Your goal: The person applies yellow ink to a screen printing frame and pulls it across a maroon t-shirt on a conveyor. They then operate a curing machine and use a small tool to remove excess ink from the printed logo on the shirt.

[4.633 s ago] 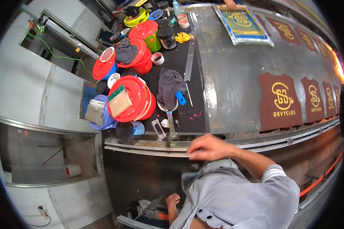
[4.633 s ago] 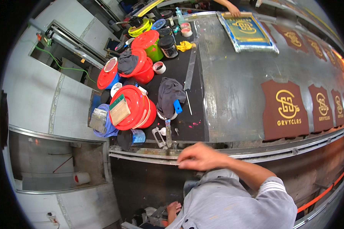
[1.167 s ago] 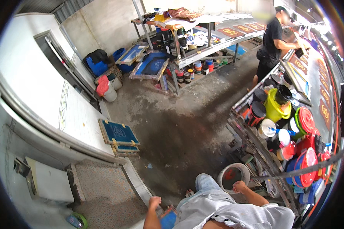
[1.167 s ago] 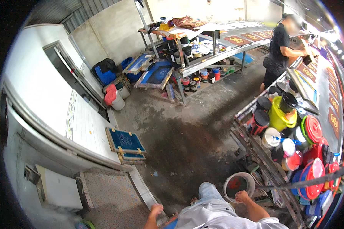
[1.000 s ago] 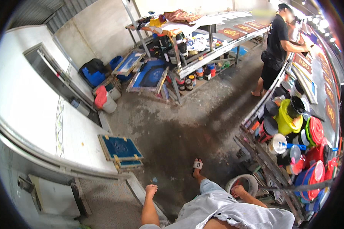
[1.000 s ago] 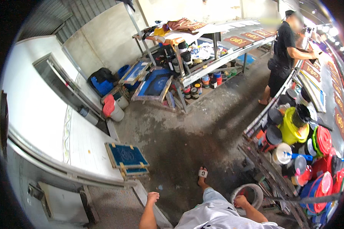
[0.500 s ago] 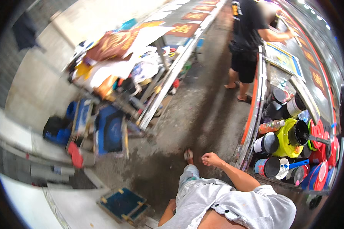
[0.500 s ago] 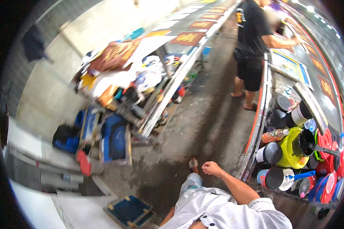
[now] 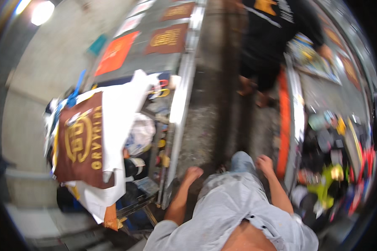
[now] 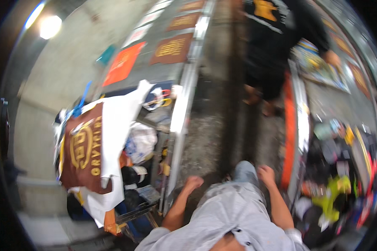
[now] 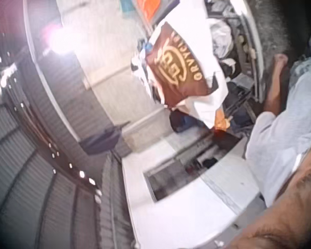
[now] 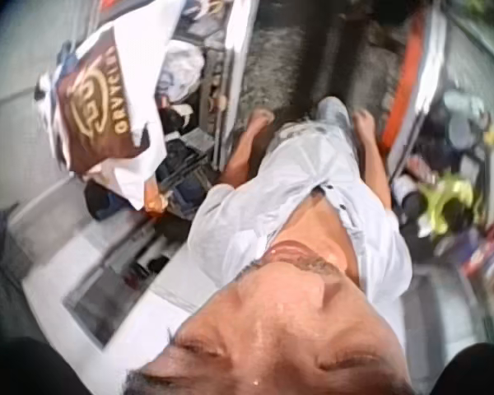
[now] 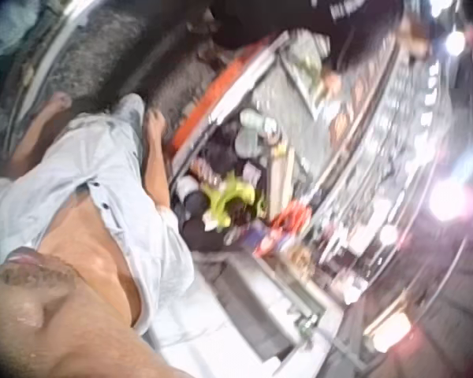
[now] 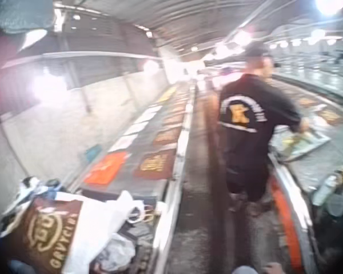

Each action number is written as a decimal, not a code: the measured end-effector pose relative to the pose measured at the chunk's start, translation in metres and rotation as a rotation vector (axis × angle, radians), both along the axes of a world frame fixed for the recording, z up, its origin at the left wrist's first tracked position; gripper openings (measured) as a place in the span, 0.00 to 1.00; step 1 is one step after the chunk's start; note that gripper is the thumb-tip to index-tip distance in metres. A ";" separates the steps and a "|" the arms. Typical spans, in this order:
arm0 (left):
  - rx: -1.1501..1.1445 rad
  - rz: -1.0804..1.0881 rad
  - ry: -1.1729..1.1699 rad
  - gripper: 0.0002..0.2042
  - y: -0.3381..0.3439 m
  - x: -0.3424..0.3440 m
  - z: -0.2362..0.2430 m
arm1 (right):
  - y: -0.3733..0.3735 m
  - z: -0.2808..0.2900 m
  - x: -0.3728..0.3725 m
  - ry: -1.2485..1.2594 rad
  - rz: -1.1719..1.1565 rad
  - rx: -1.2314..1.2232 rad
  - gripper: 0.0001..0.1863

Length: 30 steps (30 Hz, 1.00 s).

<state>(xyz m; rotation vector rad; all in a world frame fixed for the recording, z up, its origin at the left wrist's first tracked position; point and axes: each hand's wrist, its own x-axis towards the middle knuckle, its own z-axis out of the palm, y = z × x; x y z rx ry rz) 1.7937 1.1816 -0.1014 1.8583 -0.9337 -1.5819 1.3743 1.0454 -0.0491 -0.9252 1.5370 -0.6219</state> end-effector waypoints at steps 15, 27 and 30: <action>-0.390 0.639 0.008 0.08 -0.298 0.028 0.166 | -0.444 0.095 0.314 -0.126 0.985 -0.507 0.08; -0.245 1.186 -0.013 0.08 -0.323 0.067 0.171 | -0.417 0.077 0.714 -0.033 1.788 -1.130 0.08; -0.229 1.188 -0.093 0.07 -0.334 0.089 0.176 | -0.407 0.057 0.730 0.034 1.915 -1.145 0.08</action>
